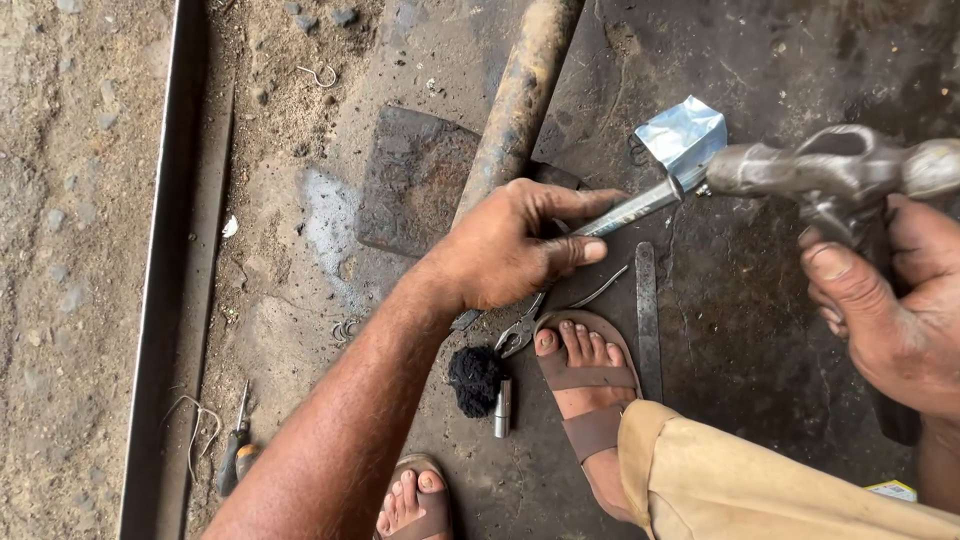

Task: The person works on a rusty driveshaft lying on the workshop floor, fitting a universal joint into the yoke. They position the joint and bearing cups by hand, then use a hammer and a metal punch to drive the cups into place, at one point holding a chisel while striking it, and press components in with pliers between hammer strikes.

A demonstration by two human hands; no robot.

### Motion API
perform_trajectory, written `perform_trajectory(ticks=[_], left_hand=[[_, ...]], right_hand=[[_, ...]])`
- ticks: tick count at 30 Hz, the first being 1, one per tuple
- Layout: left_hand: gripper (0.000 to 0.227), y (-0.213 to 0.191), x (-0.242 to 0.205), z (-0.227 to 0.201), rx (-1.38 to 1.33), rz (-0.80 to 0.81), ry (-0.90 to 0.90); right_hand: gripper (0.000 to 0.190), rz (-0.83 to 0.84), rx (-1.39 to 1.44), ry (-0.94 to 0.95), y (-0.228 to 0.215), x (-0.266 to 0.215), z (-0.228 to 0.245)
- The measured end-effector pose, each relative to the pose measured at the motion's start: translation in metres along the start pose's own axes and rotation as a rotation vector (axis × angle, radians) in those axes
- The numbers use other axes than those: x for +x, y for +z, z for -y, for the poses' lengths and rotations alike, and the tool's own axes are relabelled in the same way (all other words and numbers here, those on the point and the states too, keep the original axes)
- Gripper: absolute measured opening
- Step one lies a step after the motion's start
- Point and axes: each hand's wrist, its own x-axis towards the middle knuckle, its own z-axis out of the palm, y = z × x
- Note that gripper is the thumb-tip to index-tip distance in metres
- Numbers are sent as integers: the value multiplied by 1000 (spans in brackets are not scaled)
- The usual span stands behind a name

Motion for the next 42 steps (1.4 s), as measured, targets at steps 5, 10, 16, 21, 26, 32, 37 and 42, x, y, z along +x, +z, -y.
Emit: perform_trajectory(ticks=[5, 10, 16, 21, 26, 32, 37, 42], left_hand=[[49, 2, 2, -2, 91, -25, 31], [50, 0, 7, 2, 96, -64, 35], [49, 4, 17, 9, 136, -59, -21], [49, 4, 18, 4, 150, -44, -60], [49, 1, 17, -2, 147, -14, -89], [50, 3, 19, 13, 133, -29, -44], [49, -3, 16, 6, 171, -23, -16], [52, -13, 15, 14, -13, -12, -128]], right_hand=[[31, -18, -13, 9, 5, 3, 7], [34, -11, 6, -30, 9, 14, 8], [45, -4, 117, 74, 5, 49, 10], [43, 81, 231, 290, 15, 56, 12], [43, 164, 247, 319, -8, 57, -22], [21, 654, 1411, 129, -67, 108, -130], [40, 310, 1, 421, -9, 70, -30], [41, 386, 1281, 301, -26, 81, -60]])
